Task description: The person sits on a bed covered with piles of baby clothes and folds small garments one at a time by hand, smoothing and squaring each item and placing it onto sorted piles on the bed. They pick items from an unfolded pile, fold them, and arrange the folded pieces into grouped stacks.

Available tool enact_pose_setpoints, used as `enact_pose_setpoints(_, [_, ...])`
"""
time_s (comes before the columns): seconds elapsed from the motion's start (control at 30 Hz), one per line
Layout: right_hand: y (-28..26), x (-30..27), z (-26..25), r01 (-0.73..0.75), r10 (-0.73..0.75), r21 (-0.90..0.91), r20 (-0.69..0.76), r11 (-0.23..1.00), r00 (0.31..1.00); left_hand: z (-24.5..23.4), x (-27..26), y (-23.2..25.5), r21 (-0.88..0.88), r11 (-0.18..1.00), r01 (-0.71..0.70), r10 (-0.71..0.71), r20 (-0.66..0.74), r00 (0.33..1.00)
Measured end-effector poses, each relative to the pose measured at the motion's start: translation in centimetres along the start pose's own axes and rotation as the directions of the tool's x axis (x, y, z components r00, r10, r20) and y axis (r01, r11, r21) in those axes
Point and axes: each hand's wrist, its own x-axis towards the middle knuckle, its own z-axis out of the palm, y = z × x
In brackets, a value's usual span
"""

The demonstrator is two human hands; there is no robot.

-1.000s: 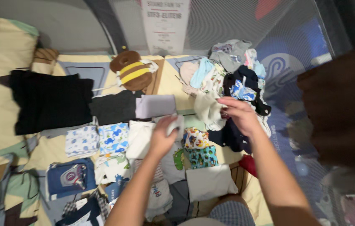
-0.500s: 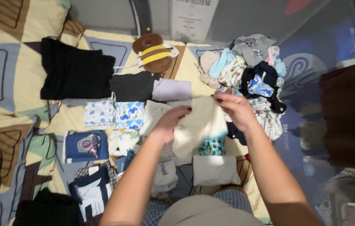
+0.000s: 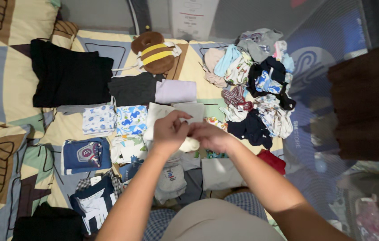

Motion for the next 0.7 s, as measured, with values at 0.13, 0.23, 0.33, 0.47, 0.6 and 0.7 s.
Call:
enact_pose_setpoints(0.13, [1.5,-0.2,1.0,-0.018,0.018,-0.040,0.002,0.999,1.000,0.5,-0.7,1.2,0.121,0.990,-0.066,0.077,-0.089,0.993])
enact_pose_setpoints(0.23, [2.4,-0.5,1.5,0.044,-0.042,-0.172,0.012,0.984,0.999,1.2,-1.2,1.9,0.150,0.949,-0.277,0.299,-0.157,0.941])
enact_pose_setpoints(0.33, [1.8,-0.9,1.3,0.130,-0.145,-0.240,-0.046,0.962,0.988,1.2,-1.3,2.6,0.150,0.941,-0.302,0.325,-0.161,0.932])
enact_pose_setpoints(0.47, [-1.0,-2.0,-0.3,0.229,-0.279,-0.170,-0.387,0.958,0.879,0.4,-0.9,3.2,0.224,0.968,-0.109,0.108,0.016,0.994])
enact_pose_setpoints(0.6, [-4.5,-3.0,-2.3,0.342,-0.218,0.115,-0.577,0.933,0.787,-0.1,-0.6,2.9,0.314,0.949,0.042,-0.116,0.222,0.968])
enact_pose_setpoints(0.7, [-5.9,-3.5,-2.4,0.430,-0.335,0.087,-0.496,0.899,0.801,0.7,-0.4,2.0,0.356,0.933,-0.046,-0.038,0.225,0.974])
